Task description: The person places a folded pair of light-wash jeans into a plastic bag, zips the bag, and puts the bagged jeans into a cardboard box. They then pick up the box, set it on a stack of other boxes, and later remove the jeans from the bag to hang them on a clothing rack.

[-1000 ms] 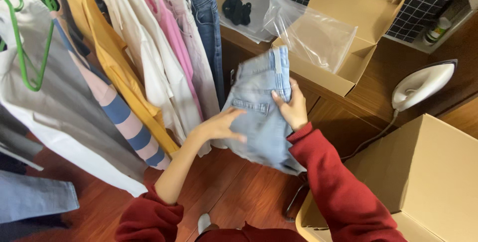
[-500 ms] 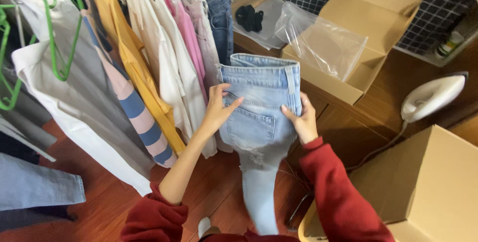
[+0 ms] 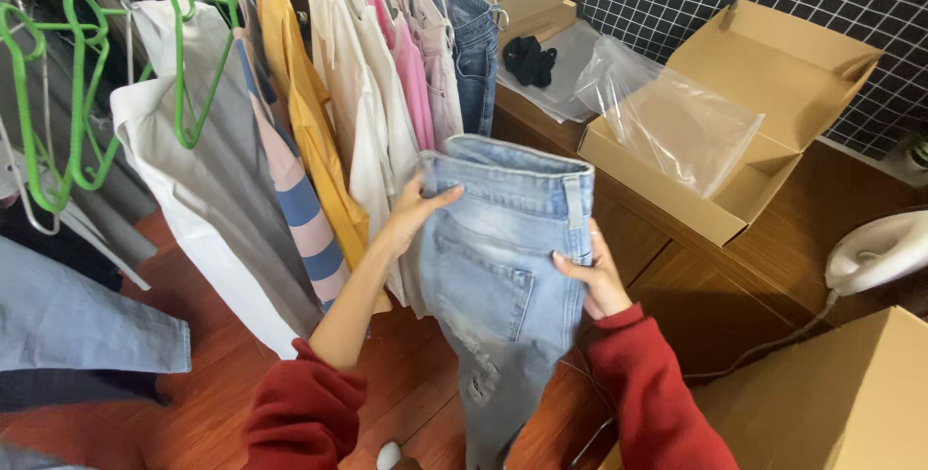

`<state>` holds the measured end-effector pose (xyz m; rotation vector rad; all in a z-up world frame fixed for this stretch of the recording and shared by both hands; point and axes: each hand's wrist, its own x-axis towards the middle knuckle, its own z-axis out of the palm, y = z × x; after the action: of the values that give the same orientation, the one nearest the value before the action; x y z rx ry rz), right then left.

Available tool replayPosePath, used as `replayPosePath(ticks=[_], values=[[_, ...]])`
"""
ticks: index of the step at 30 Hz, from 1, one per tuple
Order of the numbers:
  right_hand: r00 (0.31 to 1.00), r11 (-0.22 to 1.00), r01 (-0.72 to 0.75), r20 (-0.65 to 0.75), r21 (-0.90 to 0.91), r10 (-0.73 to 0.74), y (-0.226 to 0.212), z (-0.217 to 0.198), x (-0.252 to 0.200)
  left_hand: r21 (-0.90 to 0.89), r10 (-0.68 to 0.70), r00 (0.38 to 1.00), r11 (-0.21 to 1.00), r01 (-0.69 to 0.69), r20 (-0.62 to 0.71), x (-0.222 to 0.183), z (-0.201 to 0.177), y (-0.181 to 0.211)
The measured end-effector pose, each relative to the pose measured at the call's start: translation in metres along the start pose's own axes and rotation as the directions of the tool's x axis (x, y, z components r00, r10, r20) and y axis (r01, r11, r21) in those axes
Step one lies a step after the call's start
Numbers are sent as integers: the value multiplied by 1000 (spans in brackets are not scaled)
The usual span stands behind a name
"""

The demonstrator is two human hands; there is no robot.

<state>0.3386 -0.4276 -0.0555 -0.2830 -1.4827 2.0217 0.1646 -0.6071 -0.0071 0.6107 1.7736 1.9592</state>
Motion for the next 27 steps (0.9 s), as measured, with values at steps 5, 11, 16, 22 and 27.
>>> replayPosePath(ticks=[5,11,16,22,27], values=[[981,976,-194,41,97,191,-16,44,-1,-197,-38,987,980,8,-154,0,-14,-30],[991,993,-113,76,40,110,13,31,37,-170,-79,982,984,49,-173,-18,-37,-5],[985,996,-81,154,28,76,34,26,65,-300,-96,995,950,86,-19,-24,-46,9],[990,908,128,106,-399,-93,30,56,70,-387,-145,968,920,57,-203,-17,-43,-2],[793,557,601,516,-573,-325,43,120,46,-469,-238,852,883,-11,-467,-19,5,-10]])
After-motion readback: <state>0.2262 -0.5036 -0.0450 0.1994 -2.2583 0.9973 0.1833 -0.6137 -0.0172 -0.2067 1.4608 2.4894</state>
